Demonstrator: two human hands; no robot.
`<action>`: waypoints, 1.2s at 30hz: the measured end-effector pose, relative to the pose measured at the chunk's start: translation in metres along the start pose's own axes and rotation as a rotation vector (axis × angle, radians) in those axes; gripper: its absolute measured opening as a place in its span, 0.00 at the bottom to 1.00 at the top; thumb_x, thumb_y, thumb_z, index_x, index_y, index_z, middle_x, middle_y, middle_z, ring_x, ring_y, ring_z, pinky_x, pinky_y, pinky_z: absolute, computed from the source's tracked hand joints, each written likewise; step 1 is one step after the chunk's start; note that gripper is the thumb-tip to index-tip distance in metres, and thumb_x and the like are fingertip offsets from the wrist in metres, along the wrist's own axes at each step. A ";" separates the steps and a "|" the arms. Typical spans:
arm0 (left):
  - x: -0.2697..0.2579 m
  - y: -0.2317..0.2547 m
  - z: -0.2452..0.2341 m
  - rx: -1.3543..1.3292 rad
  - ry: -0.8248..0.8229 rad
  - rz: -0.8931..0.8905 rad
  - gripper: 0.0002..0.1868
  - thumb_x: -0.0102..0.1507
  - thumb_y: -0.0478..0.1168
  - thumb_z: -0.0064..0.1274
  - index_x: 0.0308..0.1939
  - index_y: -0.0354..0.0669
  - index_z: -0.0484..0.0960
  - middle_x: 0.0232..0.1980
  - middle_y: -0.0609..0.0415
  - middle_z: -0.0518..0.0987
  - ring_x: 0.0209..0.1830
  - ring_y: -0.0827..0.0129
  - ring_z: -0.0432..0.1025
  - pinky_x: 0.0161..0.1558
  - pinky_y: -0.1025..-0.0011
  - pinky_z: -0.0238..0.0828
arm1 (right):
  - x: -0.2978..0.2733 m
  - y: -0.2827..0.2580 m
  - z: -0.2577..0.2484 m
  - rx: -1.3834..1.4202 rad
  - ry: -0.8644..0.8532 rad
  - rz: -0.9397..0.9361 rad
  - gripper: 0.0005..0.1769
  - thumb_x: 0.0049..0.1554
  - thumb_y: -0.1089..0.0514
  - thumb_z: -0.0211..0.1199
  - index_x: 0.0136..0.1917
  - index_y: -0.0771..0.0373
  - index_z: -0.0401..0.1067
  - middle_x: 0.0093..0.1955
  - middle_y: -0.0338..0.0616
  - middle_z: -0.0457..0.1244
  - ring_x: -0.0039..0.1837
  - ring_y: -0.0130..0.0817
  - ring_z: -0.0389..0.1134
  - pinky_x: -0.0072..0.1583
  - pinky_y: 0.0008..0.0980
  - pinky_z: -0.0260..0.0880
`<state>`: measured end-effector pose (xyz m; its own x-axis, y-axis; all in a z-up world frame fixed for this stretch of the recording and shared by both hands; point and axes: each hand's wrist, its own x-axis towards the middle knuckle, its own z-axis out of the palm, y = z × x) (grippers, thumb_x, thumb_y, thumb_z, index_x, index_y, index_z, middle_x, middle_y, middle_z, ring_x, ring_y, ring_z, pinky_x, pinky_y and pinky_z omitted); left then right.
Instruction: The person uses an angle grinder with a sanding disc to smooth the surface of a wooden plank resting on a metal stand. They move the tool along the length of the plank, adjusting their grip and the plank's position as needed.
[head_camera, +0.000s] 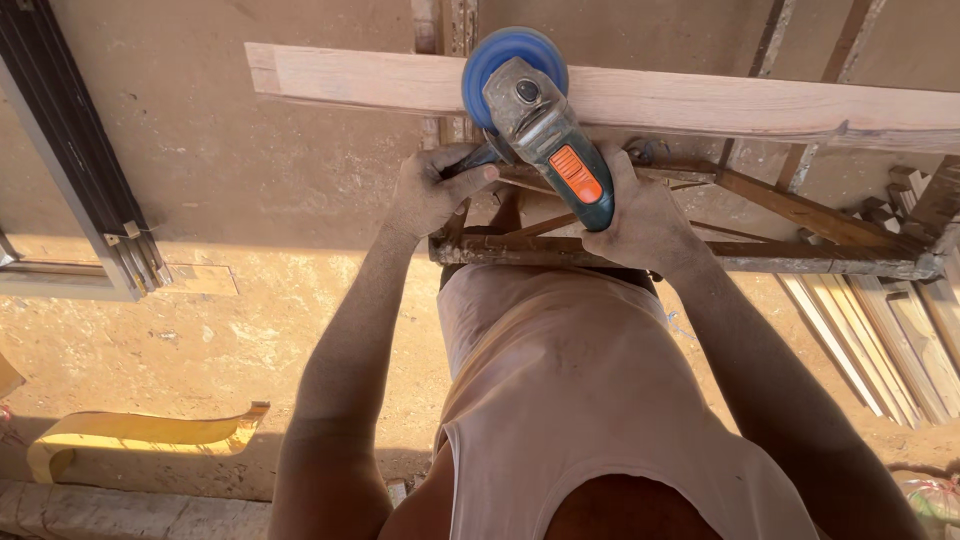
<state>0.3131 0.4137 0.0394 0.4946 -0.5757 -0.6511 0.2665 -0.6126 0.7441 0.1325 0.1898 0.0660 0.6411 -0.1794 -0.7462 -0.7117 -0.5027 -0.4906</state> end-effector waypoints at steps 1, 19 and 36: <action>-0.003 -0.004 -0.016 -0.024 0.002 0.009 0.15 0.65 0.47 0.64 0.46 0.39 0.89 0.26 0.61 0.78 0.22 0.81 0.68 0.25 0.79 0.65 | 0.009 -0.016 0.003 -0.021 0.021 -0.077 0.57 0.42 0.56 0.73 0.78 0.56 0.45 0.55 0.63 0.67 0.57 0.62 0.72 0.62 0.53 0.73; -0.018 -0.030 -0.075 -0.194 0.017 0.003 0.20 0.62 0.45 0.66 0.53 0.36 0.86 0.31 0.58 0.80 0.23 0.80 0.70 0.23 0.80 0.63 | 0.023 -0.077 0.021 -0.077 0.063 -0.207 0.50 0.41 0.60 0.72 0.72 0.61 0.52 0.56 0.62 0.66 0.57 0.62 0.70 0.58 0.56 0.72; 0.060 0.062 0.238 0.059 -0.486 0.087 0.20 0.63 0.47 0.63 0.57 0.45 0.84 0.34 0.61 0.84 0.20 0.83 0.71 0.23 0.80 0.73 | -0.134 0.190 -0.053 0.058 0.349 0.247 0.47 0.37 0.60 0.73 0.68 0.63 0.59 0.46 0.57 0.70 0.50 0.52 0.75 0.56 0.46 0.78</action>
<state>0.1625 0.2124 0.0111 0.0663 -0.8033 -0.5919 0.1872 -0.5726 0.7982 -0.0735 0.0735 0.0960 0.5014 -0.5688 -0.6520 -0.8644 -0.3627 -0.3483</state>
